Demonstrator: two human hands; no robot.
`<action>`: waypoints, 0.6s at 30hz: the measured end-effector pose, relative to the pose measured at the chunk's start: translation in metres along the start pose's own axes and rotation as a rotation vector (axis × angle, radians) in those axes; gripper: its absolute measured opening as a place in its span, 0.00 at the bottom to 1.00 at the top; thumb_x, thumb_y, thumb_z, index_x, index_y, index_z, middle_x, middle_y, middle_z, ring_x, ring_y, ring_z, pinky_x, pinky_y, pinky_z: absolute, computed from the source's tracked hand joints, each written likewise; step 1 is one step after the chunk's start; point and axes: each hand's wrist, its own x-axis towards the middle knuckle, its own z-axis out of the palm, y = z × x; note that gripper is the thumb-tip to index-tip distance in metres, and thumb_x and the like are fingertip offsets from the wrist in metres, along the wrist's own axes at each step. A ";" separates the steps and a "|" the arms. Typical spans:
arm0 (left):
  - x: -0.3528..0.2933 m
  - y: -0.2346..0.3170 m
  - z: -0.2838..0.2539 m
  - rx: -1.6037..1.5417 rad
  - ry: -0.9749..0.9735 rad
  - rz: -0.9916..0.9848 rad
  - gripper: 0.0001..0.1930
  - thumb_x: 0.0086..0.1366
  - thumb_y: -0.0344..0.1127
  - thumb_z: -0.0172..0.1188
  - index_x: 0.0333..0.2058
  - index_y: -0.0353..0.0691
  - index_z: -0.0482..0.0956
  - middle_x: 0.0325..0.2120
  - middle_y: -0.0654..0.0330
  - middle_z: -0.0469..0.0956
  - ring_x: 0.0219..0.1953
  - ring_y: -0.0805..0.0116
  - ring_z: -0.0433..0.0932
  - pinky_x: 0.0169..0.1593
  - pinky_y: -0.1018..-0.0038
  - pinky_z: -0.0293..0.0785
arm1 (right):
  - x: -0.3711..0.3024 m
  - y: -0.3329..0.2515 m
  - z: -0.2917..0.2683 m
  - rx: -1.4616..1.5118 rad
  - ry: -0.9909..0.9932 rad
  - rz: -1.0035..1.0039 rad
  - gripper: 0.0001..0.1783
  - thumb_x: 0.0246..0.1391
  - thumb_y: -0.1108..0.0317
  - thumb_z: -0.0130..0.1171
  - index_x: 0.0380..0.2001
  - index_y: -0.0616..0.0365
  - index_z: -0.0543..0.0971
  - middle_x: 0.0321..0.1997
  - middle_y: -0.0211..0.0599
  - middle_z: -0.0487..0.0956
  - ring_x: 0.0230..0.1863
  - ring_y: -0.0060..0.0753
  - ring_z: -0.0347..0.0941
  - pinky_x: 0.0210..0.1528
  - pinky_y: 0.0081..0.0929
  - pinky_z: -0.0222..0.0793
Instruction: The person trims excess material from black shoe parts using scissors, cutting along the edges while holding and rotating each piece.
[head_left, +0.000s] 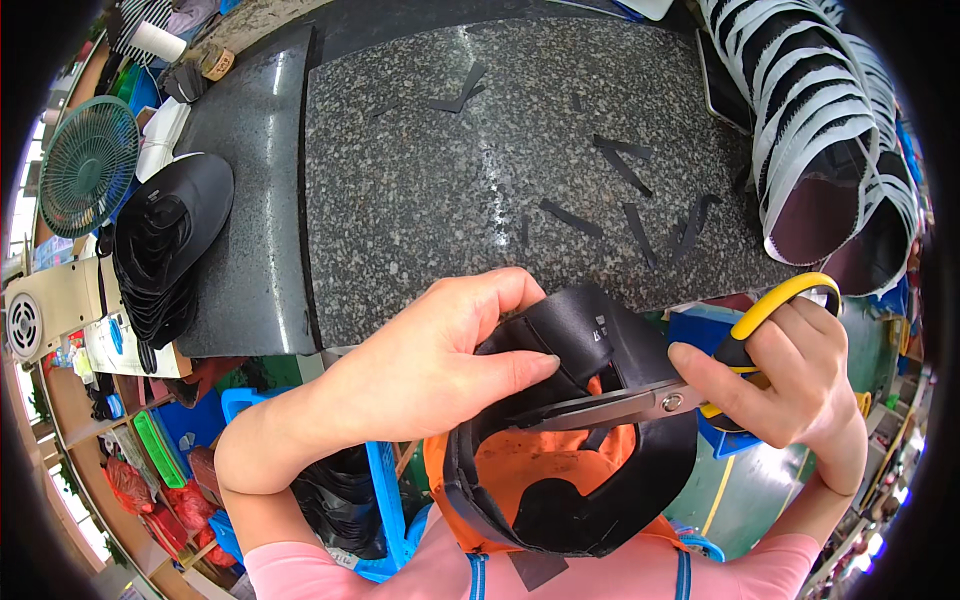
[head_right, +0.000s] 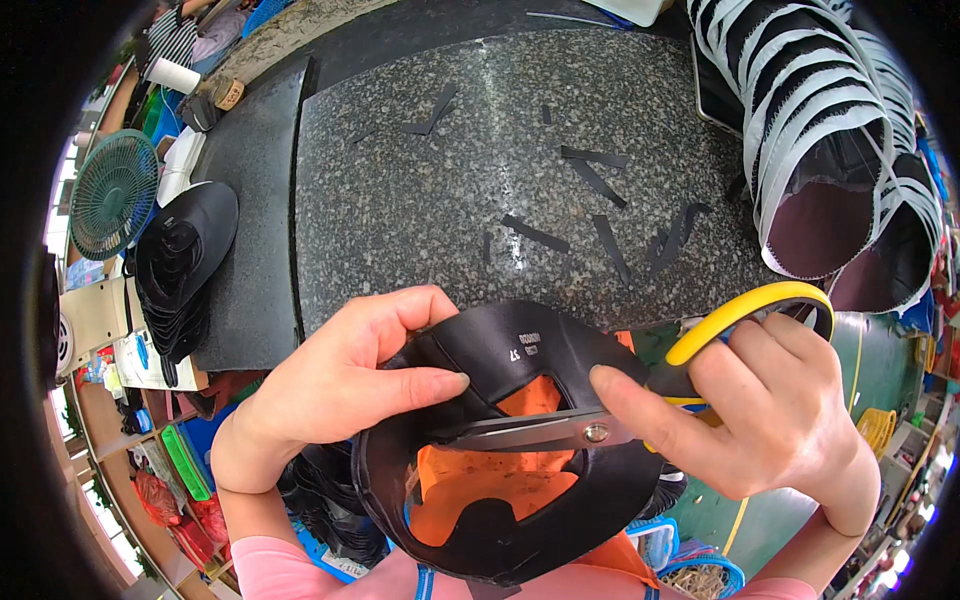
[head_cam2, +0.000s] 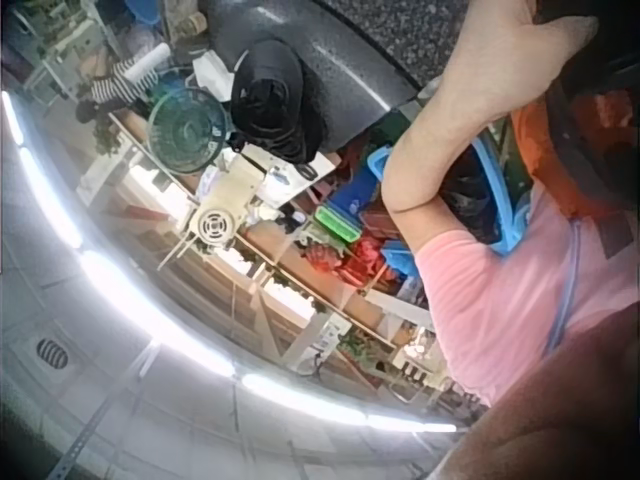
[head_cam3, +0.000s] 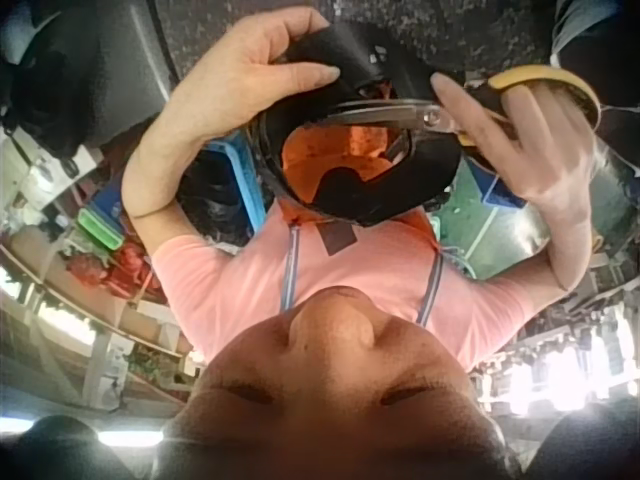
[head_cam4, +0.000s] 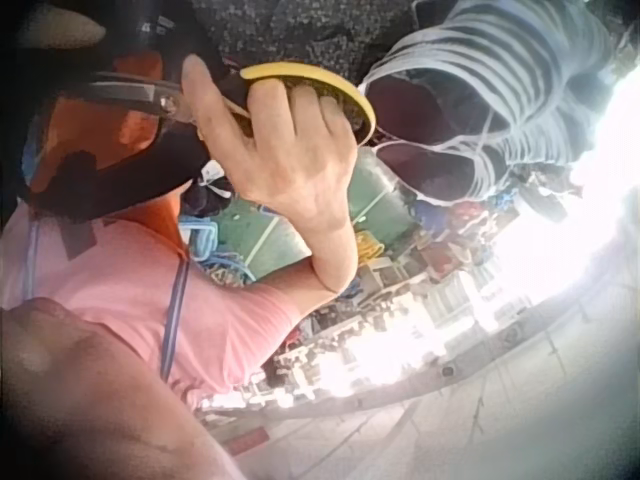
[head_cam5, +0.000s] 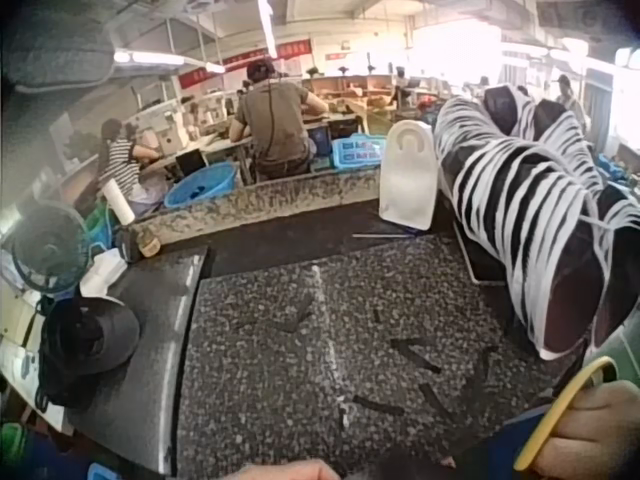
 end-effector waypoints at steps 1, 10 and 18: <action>0.000 0.000 0.000 0.016 -0.016 0.011 0.10 0.63 0.23 0.59 0.43 0.33 0.73 0.38 0.63 0.79 0.42 0.80 0.76 0.48 0.78 0.73 | 0.001 0.000 0.000 -0.001 -0.006 -0.016 0.29 0.24 0.63 0.65 0.40 0.42 0.85 0.19 0.22 0.55 0.15 0.21 0.58 0.17 0.21 0.52; 0.016 -0.004 -0.025 -0.053 0.019 0.145 0.14 0.72 0.41 0.51 0.44 0.34 0.76 0.38 0.62 0.81 0.40 0.77 0.79 0.46 0.78 0.74 | -0.015 0.013 0.048 0.147 0.078 0.041 0.34 0.22 0.62 0.66 0.44 0.52 0.83 0.20 0.24 0.58 0.16 0.24 0.61 0.17 0.25 0.57; 0.012 -0.067 -0.017 -0.005 0.688 0.819 0.46 0.61 0.47 0.64 0.68 0.35 0.45 0.66 0.46 0.52 0.66 0.48 0.58 0.68 0.57 0.54 | 0.011 -0.009 0.094 0.052 0.106 0.406 0.36 0.35 0.67 0.69 0.54 0.53 0.75 0.25 0.30 0.64 0.21 0.29 0.68 0.22 0.28 0.65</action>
